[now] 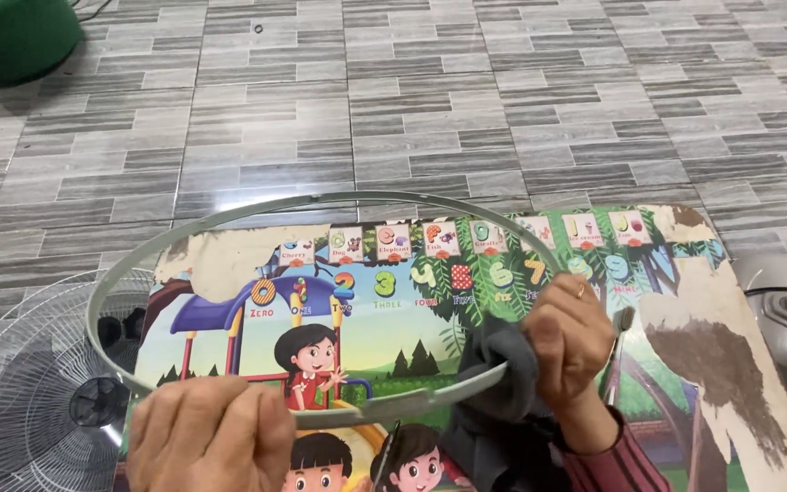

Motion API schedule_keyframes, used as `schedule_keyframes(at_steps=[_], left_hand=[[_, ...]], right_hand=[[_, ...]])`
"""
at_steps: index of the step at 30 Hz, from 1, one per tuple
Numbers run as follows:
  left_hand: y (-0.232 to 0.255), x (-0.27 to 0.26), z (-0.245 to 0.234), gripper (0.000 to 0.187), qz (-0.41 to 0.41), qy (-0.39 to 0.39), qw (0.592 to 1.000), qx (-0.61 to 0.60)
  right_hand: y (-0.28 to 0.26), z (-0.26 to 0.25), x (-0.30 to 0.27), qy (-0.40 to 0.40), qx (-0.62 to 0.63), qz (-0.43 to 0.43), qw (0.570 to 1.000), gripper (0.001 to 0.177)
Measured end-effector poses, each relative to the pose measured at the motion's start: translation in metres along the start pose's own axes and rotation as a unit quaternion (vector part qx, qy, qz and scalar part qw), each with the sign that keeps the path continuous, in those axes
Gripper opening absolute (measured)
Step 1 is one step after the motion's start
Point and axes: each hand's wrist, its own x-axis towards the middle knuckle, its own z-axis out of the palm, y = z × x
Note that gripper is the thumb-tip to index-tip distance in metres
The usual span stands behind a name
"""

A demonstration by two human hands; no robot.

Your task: Cleaning fan components including the guard and motor housing using a cloth

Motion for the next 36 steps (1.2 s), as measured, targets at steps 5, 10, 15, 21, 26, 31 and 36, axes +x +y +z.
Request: schedule_keyframes(at_steps=[5,10,15,21,26,31,36], left_hand=[[0.039,0.007,0.018,0.029,0.08,0.0,0.996,-0.049],[0.063,0.013,0.017,0.05,0.027,0.031,0.995,-0.095],[0.026,-0.01,0.012,0.04,0.158,-0.025,0.987,-0.024],[0.045,0.031,0.0,0.04,0.051,0.026,0.995,-0.087],[0.058,0.028,0.013,0.039,0.086,0.057,0.989,-0.108],[0.063,0.018,0.008,0.033,0.06,0.045,0.991,-0.108],[0.033,0.016,-0.007,0.036,0.087,0.006,0.994,-0.062]], right_hand=[[-0.039,0.011,-0.001,0.02,-0.036,-0.073,0.996,0.029],[-0.073,0.002,0.004,-0.018,-0.07,-0.042,0.997,0.026],[-0.035,0.0,0.003,-0.018,-0.037,-0.052,0.998,0.029],[-0.033,0.01,0.005,-0.035,-0.015,0.022,0.999,0.039],[-0.072,0.008,0.013,-0.086,-0.038,-0.034,0.995,0.027],[-0.065,0.005,0.008,-0.112,-0.028,-0.056,0.992,0.029],[-0.002,0.005,-0.005,-0.037,0.032,-0.005,0.999,0.046]])
